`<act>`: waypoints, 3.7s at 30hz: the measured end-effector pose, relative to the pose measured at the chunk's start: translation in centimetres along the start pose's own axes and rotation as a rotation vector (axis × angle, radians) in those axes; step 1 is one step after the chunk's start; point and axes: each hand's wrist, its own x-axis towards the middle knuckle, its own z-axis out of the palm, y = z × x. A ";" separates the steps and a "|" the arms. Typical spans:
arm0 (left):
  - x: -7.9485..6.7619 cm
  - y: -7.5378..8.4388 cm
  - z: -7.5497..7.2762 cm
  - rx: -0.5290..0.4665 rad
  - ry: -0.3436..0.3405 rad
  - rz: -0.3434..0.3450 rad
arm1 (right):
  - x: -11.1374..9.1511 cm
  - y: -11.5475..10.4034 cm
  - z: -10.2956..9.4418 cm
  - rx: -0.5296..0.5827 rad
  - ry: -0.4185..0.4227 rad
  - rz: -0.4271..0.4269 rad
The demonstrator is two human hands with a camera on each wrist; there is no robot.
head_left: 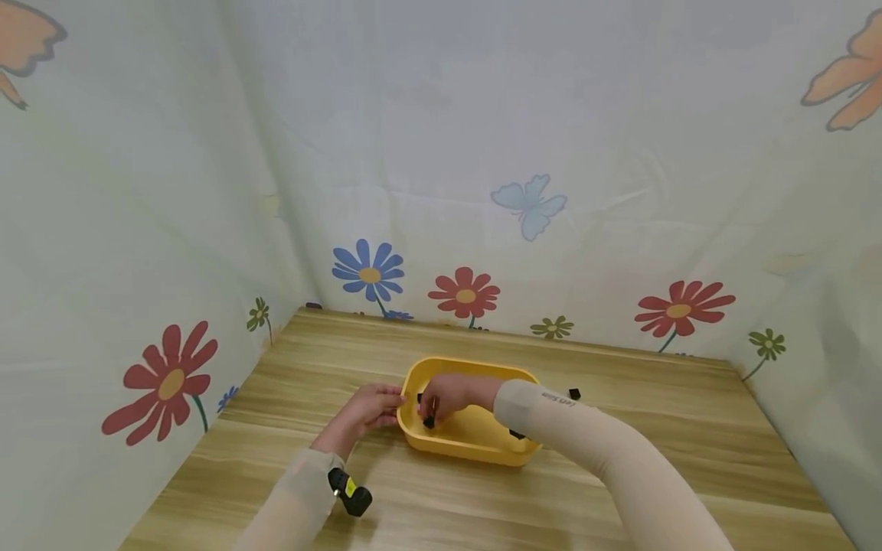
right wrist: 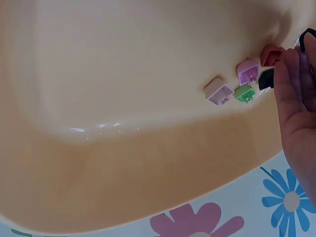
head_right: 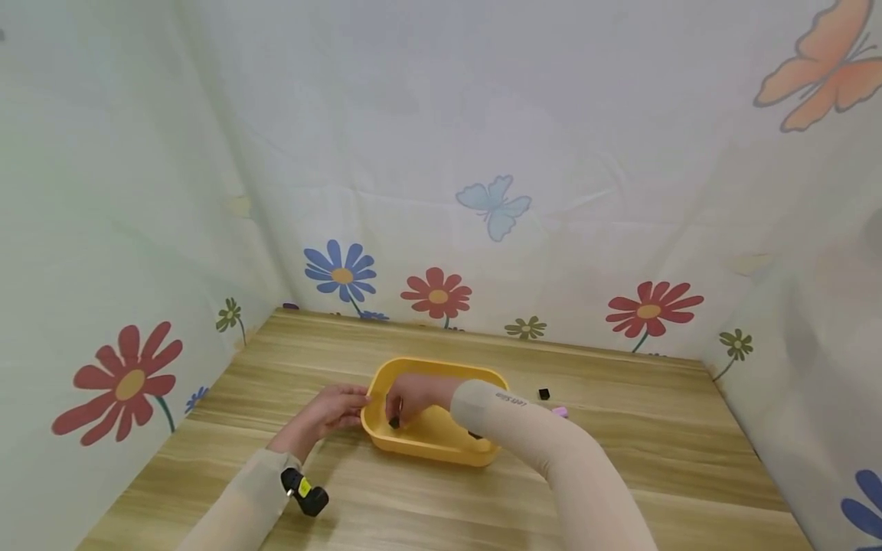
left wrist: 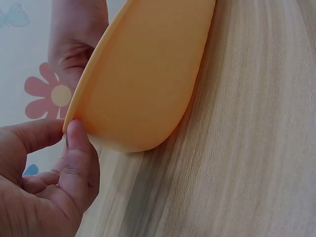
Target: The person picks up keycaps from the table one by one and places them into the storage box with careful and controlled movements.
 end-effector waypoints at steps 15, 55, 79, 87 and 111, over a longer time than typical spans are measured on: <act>-0.1 0.0 -0.1 0.006 0.011 -0.012 | 1.1 -0.1 1.3 -0.131 -0.001 -0.047; 0.0 -0.1 0.1 0.000 0.025 -0.013 | -6.6 0.4 -4.1 -0.004 0.259 -0.023; 0.1 -0.1 0.2 0.009 0.042 -0.026 | -19.7 3.9 -5.3 0.098 0.647 0.105; 0.1 0.1 0.2 0.014 0.049 -0.036 | -22.2 4.5 -4.3 0.115 0.690 0.133; 0.1 -0.1 0.2 0.005 0.063 -0.040 | -26.5 10.0 3.4 0.114 0.768 0.339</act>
